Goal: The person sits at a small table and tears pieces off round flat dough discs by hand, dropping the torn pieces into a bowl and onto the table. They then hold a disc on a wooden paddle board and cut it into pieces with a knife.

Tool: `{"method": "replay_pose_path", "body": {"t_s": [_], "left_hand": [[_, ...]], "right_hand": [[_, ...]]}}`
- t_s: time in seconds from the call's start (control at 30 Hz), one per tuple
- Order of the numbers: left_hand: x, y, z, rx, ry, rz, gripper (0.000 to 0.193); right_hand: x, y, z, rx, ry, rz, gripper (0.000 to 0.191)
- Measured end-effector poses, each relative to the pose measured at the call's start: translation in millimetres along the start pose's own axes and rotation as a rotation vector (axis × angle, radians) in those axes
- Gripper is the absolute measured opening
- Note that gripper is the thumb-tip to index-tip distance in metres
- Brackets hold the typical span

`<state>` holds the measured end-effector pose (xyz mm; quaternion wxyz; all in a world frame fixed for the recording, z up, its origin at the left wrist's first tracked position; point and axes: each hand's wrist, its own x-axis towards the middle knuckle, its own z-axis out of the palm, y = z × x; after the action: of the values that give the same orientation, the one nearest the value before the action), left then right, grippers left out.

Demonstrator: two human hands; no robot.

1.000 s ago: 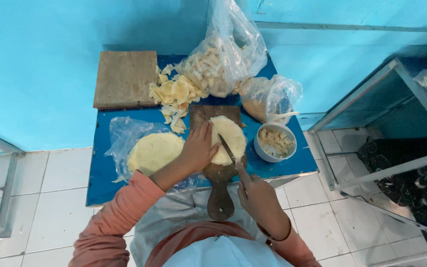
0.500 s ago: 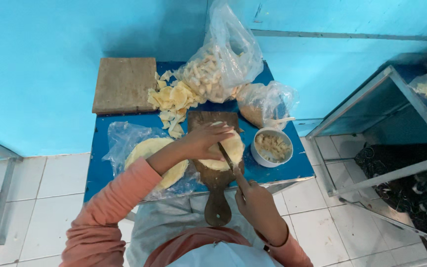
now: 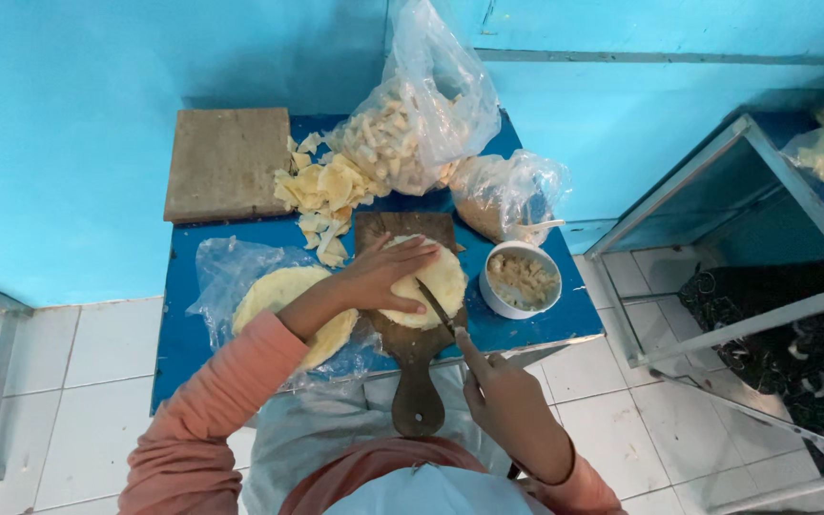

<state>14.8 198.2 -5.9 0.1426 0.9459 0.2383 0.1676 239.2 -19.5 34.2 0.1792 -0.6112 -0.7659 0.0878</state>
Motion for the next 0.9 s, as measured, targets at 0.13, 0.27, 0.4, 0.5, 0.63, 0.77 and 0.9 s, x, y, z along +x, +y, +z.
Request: {"method": "replay_pose_path", "body": {"t_s": [0.13,0.27,0.4,0.5,0.63,0.77,0.9], "left_hand": [[0.5,-1.5,0.5,-0.005,-0.011,-0.014,0.100],[-1.4,-1.9,0.4,-0.013,-0.020,-0.012,0.099],[-2.5,1.6,2.4,-0.050,-0.019,-0.013,0.099],[-1.4,2.3,1.0,-0.037,-0.022,-0.027,0.100],[-2.5,3.1,-1.1,-0.035,-0.022,-0.039,0.100],[-0.5,3.5,-2.2,-0.030,-0.033,-0.052,0.099],[-1.7,4.4,-1.3,-0.034,-0.027,-0.041,0.099]], "right_hand": [[5.1,-1.8,8.1,-0.007,0.024,0.014,0.068],[-6.8,3.4,5.4,-0.008,-0.031,0.008,0.071],[-5.1,3.2,8.8,0.007,-0.002,-0.002,0.071],[-4.7,3.0,10.3,0.034,0.070,-0.081,0.072],[-14.6,3.5,8.6,-0.027,-0.048,-0.020,0.069],[-7.2,3.3,12.6,-0.007,0.023,-0.028,0.069],[-7.3,4.5,12.7,0.020,-0.012,-0.030,0.071]]}}
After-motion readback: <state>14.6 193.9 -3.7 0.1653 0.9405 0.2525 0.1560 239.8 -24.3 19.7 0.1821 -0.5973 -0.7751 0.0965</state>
